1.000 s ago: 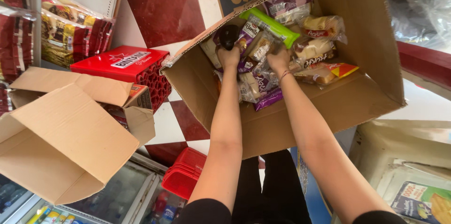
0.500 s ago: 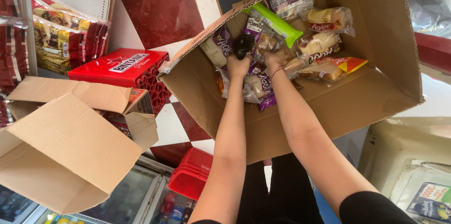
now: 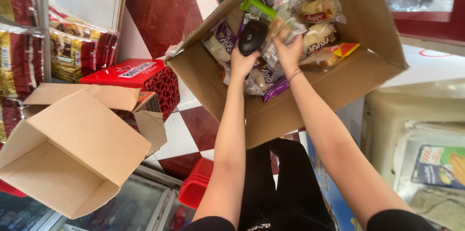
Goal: The person scans various packaged bread items on store shelves and inside a cardboard box using a handheld scanner, moving the scanned items back and forth.
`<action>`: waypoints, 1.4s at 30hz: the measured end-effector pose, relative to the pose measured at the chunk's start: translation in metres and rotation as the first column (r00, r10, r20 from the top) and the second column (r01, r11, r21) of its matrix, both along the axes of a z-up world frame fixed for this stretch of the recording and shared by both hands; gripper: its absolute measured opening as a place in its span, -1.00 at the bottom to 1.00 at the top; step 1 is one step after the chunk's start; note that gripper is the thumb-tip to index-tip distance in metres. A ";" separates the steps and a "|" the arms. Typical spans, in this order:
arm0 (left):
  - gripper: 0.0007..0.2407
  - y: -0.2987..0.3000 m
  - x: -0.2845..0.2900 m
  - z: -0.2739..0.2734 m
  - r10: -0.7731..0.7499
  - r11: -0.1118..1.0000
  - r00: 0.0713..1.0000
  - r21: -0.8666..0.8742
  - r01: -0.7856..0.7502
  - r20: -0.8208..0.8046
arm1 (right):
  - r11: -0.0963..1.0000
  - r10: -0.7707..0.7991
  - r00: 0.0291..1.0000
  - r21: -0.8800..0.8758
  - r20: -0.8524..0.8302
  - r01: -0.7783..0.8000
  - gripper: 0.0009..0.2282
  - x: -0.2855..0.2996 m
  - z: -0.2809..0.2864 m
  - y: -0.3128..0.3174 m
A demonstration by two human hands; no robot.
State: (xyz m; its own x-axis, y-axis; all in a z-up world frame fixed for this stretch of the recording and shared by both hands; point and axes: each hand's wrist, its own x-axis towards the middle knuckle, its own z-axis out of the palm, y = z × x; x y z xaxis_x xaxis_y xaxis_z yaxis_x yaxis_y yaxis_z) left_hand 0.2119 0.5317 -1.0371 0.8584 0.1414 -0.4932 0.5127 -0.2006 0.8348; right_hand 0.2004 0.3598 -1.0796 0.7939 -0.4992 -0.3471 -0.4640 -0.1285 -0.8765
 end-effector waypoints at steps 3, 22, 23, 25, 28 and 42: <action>-0.67 -0.006 -0.006 0.048 -0.157 0.969 0.977 -0.167 0.181 0.144 | 0.979 -0.198 0.979 0.027 -0.049 0.200 -0.62 0.008 0.077 -0.019; -0.31 -0.026 -0.245 0.494 -0.425 0.520 0.776 -0.576 0.631 0.466 | 0.536 0.091 0.862 0.705 0.499 -0.464 -0.21 -0.359 0.524 -0.143; -0.29 -0.035 -0.259 0.514 -0.479 0.507 0.699 -0.482 0.714 0.531 | 0.544 0.074 0.860 0.702 0.504 -0.459 -0.21 -0.378 0.529 -0.148; -0.38 -0.048 -0.284 0.548 -0.483 0.561 0.653 -0.367 0.742 0.583 | 0.725 -0.082 0.887 0.638 0.454 -0.259 -0.43 -0.413 0.540 -0.154; -0.58 -0.067 -0.325 0.580 -0.493 0.697 0.603 -0.130 0.705 0.628 | 0.791 -0.225 0.809 0.586 0.543 -0.173 -0.49 -0.467 0.568 -0.164; -0.79 -0.142 -0.448 0.605 -0.711 0.487 0.388 0.013 0.873 0.587 | 0.832 -0.504 0.599 0.537 0.623 0.140 -0.55 -0.618 0.594 -0.188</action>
State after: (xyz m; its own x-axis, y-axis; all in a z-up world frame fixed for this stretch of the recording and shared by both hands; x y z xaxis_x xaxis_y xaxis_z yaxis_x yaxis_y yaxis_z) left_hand -0.2362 0.3898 -0.4325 0.6019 -0.7915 0.1064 -0.2231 -0.0388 0.9740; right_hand -0.4178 0.1719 -0.4853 0.6790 -0.7336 0.0289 0.3954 0.3323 -0.8563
